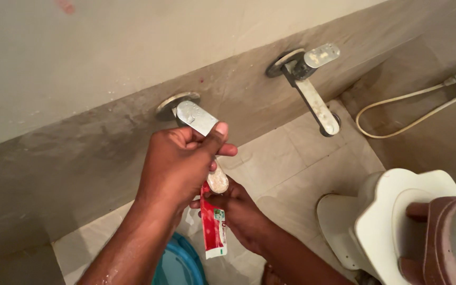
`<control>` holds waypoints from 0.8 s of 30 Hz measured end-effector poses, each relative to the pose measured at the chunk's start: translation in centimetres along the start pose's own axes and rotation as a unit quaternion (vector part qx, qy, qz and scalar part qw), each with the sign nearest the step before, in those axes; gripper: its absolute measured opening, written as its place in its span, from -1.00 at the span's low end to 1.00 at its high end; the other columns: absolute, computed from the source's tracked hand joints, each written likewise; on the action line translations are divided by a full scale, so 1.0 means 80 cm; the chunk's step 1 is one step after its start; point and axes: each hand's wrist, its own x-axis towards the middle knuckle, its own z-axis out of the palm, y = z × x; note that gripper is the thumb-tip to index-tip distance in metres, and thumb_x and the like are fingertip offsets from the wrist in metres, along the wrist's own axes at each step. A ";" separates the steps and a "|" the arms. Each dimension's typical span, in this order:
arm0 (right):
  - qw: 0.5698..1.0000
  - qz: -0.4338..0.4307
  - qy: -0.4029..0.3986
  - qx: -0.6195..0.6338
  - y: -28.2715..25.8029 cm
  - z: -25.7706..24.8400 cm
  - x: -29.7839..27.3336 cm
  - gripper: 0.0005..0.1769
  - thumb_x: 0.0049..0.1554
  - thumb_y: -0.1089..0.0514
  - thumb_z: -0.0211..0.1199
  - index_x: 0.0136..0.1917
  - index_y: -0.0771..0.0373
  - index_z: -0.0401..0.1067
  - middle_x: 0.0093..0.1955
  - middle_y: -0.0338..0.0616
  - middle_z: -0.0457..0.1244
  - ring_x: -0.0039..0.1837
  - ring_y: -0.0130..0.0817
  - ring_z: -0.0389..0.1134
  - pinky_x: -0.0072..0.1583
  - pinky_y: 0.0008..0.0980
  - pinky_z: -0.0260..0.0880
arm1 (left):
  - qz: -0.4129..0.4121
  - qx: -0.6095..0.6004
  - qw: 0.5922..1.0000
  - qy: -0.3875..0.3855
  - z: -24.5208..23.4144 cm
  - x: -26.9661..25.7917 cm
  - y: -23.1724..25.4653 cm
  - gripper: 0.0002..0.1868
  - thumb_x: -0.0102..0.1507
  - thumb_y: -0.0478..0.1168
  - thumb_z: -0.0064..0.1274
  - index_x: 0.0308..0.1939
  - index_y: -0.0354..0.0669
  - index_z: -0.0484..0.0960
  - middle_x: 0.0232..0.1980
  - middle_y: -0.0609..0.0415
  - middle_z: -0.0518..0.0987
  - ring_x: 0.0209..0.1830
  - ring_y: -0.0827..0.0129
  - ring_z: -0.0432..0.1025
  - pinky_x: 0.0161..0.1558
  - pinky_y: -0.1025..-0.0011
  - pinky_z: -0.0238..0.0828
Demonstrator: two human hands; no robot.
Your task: The person washes their hands, then rinses a yellow sponge under the tap and places it in a wall-mounted tray. They rinse a red toothpaste tube under the tap and place it in the tray. Finally, they rinse a pink soap dish under the tap and place it in the tray.
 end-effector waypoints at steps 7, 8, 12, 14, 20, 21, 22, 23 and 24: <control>1.000 -0.009 -0.014 0.000 -0.006 -0.002 0.008 -0.49 0.20 0.28 0.12 0.42 0.15 0.25 0.28 -0.20 0.33 0.29 -0.32 0.40 0.35 -0.20 0.35 | -0.001 -0.027 1.000 -0.007 -0.001 0.006 -0.007 -0.66 0.21 -0.02 0.19 -0.33 -0.29 0.74 -0.39 0.09 0.76 -0.61 0.60 0.25 -0.55 0.48 0.29; 1.000 -0.021 -0.020 0.000 -0.006 -0.003 0.010 -0.49 0.21 0.30 0.12 0.43 0.18 0.25 0.29 -0.20 0.33 0.30 -0.32 0.39 0.36 -0.21 0.35 | 0.005 -0.038 0.999 -0.010 0.000 0.007 -0.009 -0.66 0.21 -0.03 0.19 -0.31 -0.29 0.74 -0.37 0.10 0.77 -0.61 0.61 0.25 -0.55 0.49 0.29; 0.999 -0.033 -0.024 -0.007 -0.007 -0.008 0.012 -0.49 0.21 0.32 0.11 0.42 0.21 0.23 0.30 -0.13 0.32 0.29 -0.25 0.40 0.34 -0.24 0.40 | 0.021 -0.035 0.999 -0.014 0.002 0.010 -0.016 -0.65 0.22 -0.01 0.20 -0.30 -0.30 0.75 -0.36 0.09 0.79 -0.57 0.61 0.27 -0.51 0.53 0.31; 1.000 -0.016 -0.016 -0.010 -0.011 -0.009 0.010 -0.50 0.19 0.33 0.12 0.40 0.22 0.24 0.31 -0.14 0.32 0.31 -0.28 0.41 0.32 -0.24 0.42 | 0.005 -0.028 1.000 -0.012 0.001 0.010 -0.014 -0.66 0.21 0.00 0.19 -0.29 -0.26 0.75 -0.35 0.10 0.79 -0.56 0.62 0.29 -0.50 0.53 0.33; 1.000 -0.005 -0.010 0.001 -0.020 -0.007 0.004 -0.55 0.22 0.27 0.13 0.38 0.26 0.24 0.32 -0.10 0.32 0.30 -0.22 0.41 0.31 -0.22 0.42 | -0.025 -0.021 0.999 -0.013 -0.004 0.002 -0.009 -0.65 0.19 0.00 0.18 -0.30 -0.27 0.74 -0.35 0.07 0.77 -0.54 0.59 0.32 -0.53 0.44 0.31; 1.000 -0.004 -0.010 0.007 -0.020 -0.008 0.004 -0.55 0.23 0.25 0.13 0.38 0.26 0.24 0.33 -0.11 0.32 0.29 -0.22 0.41 0.30 -0.22 0.43 | -0.023 -0.021 0.999 -0.013 -0.005 0.002 -0.009 -0.65 0.19 0.00 0.18 -0.29 -0.27 0.74 -0.36 0.07 0.77 -0.54 0.59 0.33 -0.51 0.47 0.35; 1.000 -0.004 -0.008 -0.004 -0.021 -0.010 0.004 -0.54 0.21 0.26 0.14 0.38 0.25 0.23 0.33 -0.10 0.32 0.29 -0.23 0.42 0.30 -0.23 0.43 | -0.021 -0.020 0.999 -0.015 -0.006 0.003 -0.009 -0.64 0.20 0.01 0.19 -0.29 -0.27 0.74 -0.36 0.07 0.77 -0.54 0.59 0.34 -0.48 0.50 0.38; 1.000 -0.004 -0.005 -0.015 -0.021 -0.011 0.003 -0.52 0.20 0.28 0.15 0.38 0.24 0.22 0.33 -0.09 0.32 0.29 -0.24 0.42 0.29 -0.23 0.44 | -0.019 -0.020 0.999 -0.017 -0.005 0.004 -0.010 -0.64 0.20 0.01 0.20 -0.28 -0.27 0.74 -0.36 0.07 0.77 -0.54 0.59 0.34 -0.46 0.53 0.42; 1.000 -0.003 -0.005 -0.025 -0.019 -0.013 0.003 -0.51 0.18 0.30 0.16 0.38 0.23 0.22 0.33 -0.08 0.32 0.29 -0.25 0.43 0.29 -0.23 0.44 | -0.021 -0.020 1.000 -0.011 -0.004 0.004 -0.012 -0.64 0.20 0.01 0.19 -0.28 -0.27 0.74 -0.37 0.07 0.77 -0.54 0.58 0.35 -0.46 0.52 0.41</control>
